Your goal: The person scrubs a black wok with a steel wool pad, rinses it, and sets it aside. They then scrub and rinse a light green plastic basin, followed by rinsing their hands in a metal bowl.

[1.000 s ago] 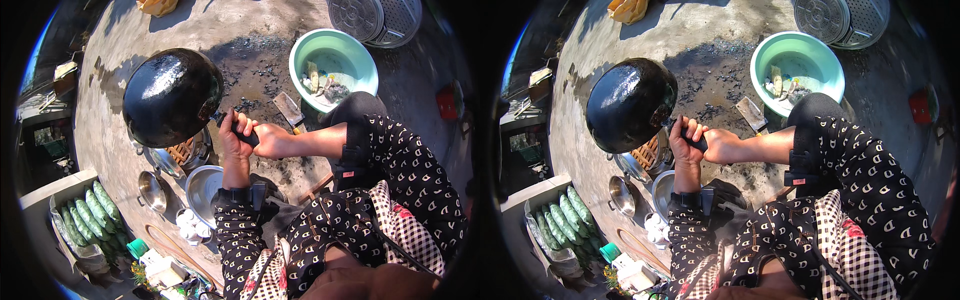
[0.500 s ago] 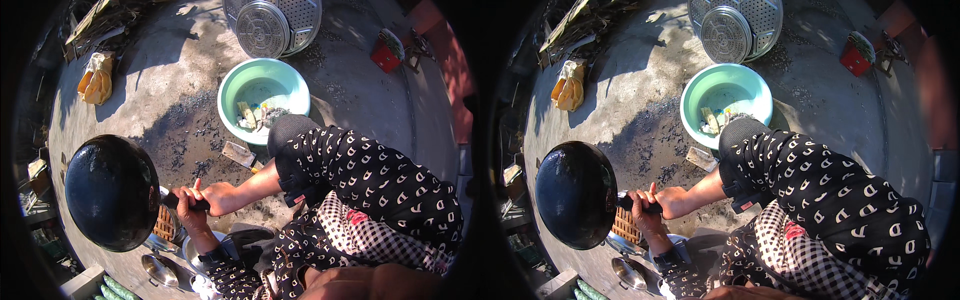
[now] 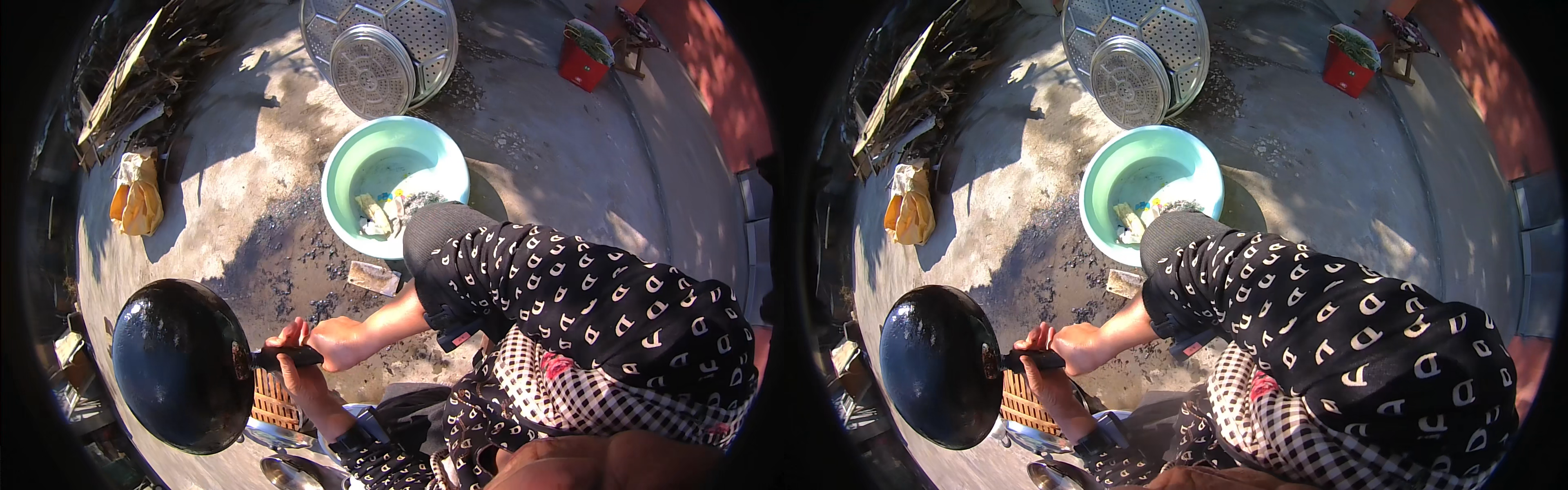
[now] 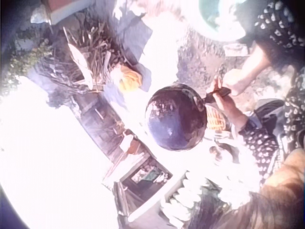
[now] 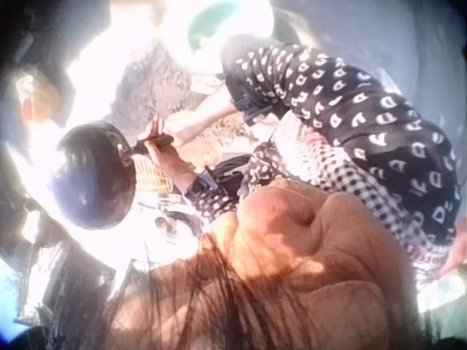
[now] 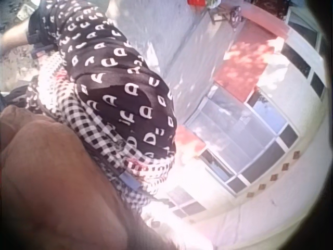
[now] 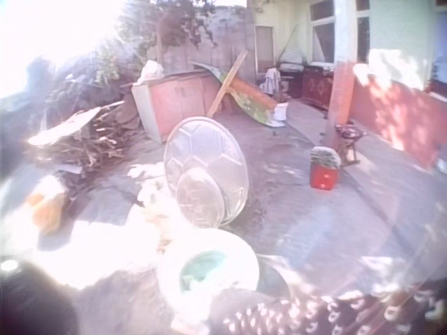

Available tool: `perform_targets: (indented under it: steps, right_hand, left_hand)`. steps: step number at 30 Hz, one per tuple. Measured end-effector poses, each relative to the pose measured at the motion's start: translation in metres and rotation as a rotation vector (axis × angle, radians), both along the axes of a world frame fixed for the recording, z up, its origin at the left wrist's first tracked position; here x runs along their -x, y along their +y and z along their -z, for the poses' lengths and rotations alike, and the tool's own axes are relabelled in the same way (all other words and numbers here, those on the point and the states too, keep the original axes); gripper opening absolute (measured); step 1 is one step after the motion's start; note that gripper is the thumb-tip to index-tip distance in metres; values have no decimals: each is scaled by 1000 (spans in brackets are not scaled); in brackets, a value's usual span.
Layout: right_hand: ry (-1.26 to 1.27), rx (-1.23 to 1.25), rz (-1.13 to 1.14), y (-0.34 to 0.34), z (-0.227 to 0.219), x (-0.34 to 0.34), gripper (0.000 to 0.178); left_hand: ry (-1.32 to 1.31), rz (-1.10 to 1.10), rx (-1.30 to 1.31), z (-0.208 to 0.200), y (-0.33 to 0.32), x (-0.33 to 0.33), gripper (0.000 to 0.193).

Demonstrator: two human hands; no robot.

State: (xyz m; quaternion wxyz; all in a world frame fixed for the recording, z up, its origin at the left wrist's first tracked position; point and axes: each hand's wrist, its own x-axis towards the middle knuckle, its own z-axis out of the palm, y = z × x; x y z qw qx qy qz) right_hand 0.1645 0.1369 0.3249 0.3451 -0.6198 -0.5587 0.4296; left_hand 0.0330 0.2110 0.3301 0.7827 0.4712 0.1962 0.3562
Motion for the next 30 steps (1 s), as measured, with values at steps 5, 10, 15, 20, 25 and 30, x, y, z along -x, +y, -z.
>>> perform_targets:
  steps: [5,10,15,20,25,30]
  right_hand:
    - [-43,-68,-5,7,-16,-19,23]
    - [-78,-214,139,13,-33,-36,24]
    - [-6,-338,307,18,-61,-82,24]
    - [-140,-546,537,-8,-80,-181,23]
    - [129,-352,805,-150,-78,-277,28]
    - [-151,40,1247,-326,-54,-301,38]
  left_hand:
    - [32,111,-88,10,4,14,99]
    - [125,186,91,38,9,35,87]
    - [225,88,72,43,12,50,63]
    - [309,61,125,51,22,54,51]
    - [329,65,110,60,23,71,50]
    - [389,51,97,55,17,77,48]
